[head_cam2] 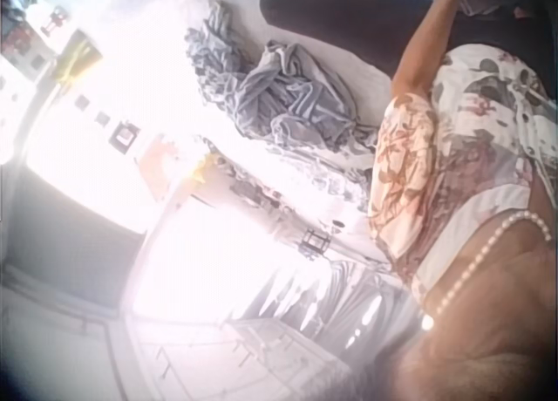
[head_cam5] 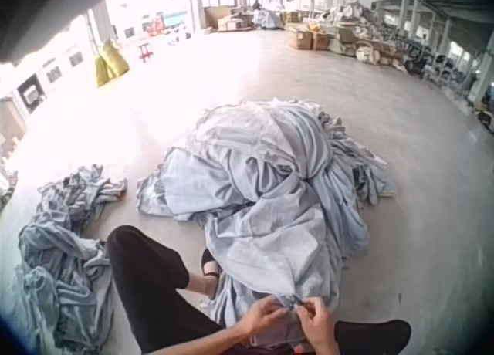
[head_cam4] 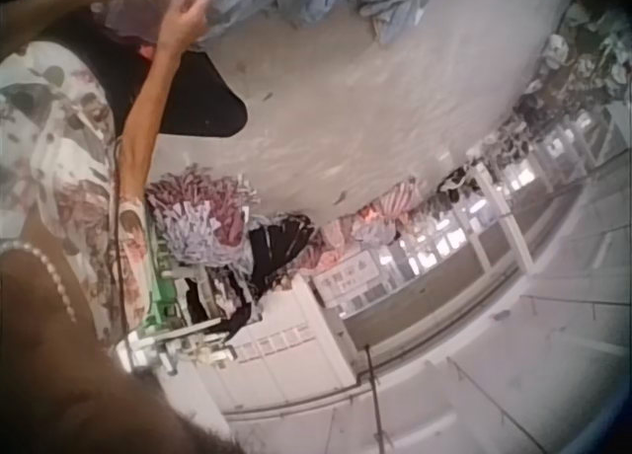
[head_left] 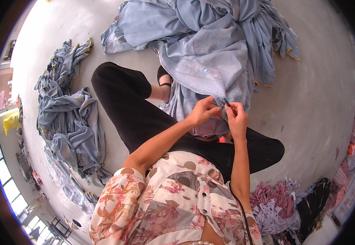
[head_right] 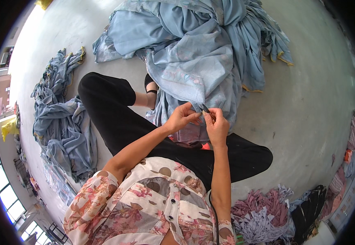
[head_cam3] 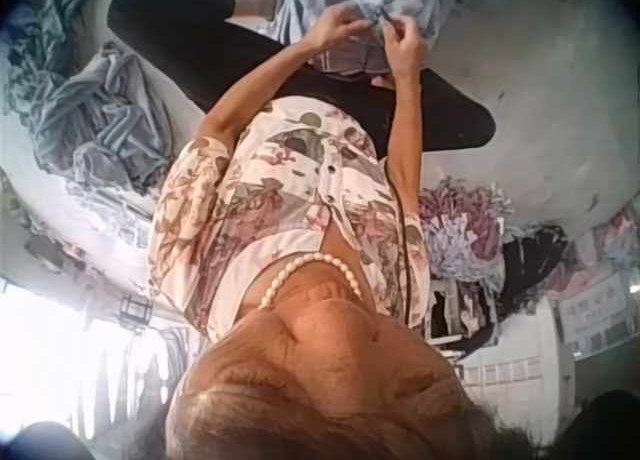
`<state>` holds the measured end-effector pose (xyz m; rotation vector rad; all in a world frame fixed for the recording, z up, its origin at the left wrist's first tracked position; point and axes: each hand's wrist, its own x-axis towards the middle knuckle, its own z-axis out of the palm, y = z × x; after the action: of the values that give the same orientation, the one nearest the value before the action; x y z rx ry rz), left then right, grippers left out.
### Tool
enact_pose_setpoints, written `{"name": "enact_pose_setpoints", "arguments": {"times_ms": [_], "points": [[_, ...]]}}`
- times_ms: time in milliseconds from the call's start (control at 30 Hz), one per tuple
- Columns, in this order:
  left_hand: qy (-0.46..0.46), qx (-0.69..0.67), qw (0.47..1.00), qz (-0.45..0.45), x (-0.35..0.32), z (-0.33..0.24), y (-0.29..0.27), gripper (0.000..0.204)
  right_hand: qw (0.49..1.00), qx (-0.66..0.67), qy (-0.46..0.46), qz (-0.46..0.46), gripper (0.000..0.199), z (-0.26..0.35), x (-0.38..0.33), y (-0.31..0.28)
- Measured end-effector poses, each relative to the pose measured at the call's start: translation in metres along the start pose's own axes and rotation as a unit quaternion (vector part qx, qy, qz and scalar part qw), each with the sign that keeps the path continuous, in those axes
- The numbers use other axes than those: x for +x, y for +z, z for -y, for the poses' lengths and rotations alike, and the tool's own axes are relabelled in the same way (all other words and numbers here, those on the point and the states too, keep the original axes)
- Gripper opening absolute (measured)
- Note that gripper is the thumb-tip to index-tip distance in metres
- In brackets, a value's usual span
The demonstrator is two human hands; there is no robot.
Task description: The person sits on the floor and uses scissors to cut strips from a large piece of light blue fabric. They repeatedly fold and cut sections of the fabric, creating a pile of cut strips.
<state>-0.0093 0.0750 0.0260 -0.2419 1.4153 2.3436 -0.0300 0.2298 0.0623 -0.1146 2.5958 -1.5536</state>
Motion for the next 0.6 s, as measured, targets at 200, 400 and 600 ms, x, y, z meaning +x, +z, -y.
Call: {"name": "enact_pose_setpoints", "arguments": {"times_ms": [200,400,600], "points": [[0.02,0.11,0.994,-0.012,-0.004,-0.003,0.006,0.017,0.992,-0.112,-0.053,0.0,0.018,0.01,0.004,0.001],[0.068,0.279,0.958,-0.028,-0.008,-0.001,0.009,0.019,0.981,-0.179,-0.071,0.008,0.018,0.009,0.006,0.003],[0.095,0.327,0.939,-0.048,-0.006,0.009,0.005,0.02,0.963,0.236,0.102,-0.083,0.019,0.002,0.007,-0.009]]}}
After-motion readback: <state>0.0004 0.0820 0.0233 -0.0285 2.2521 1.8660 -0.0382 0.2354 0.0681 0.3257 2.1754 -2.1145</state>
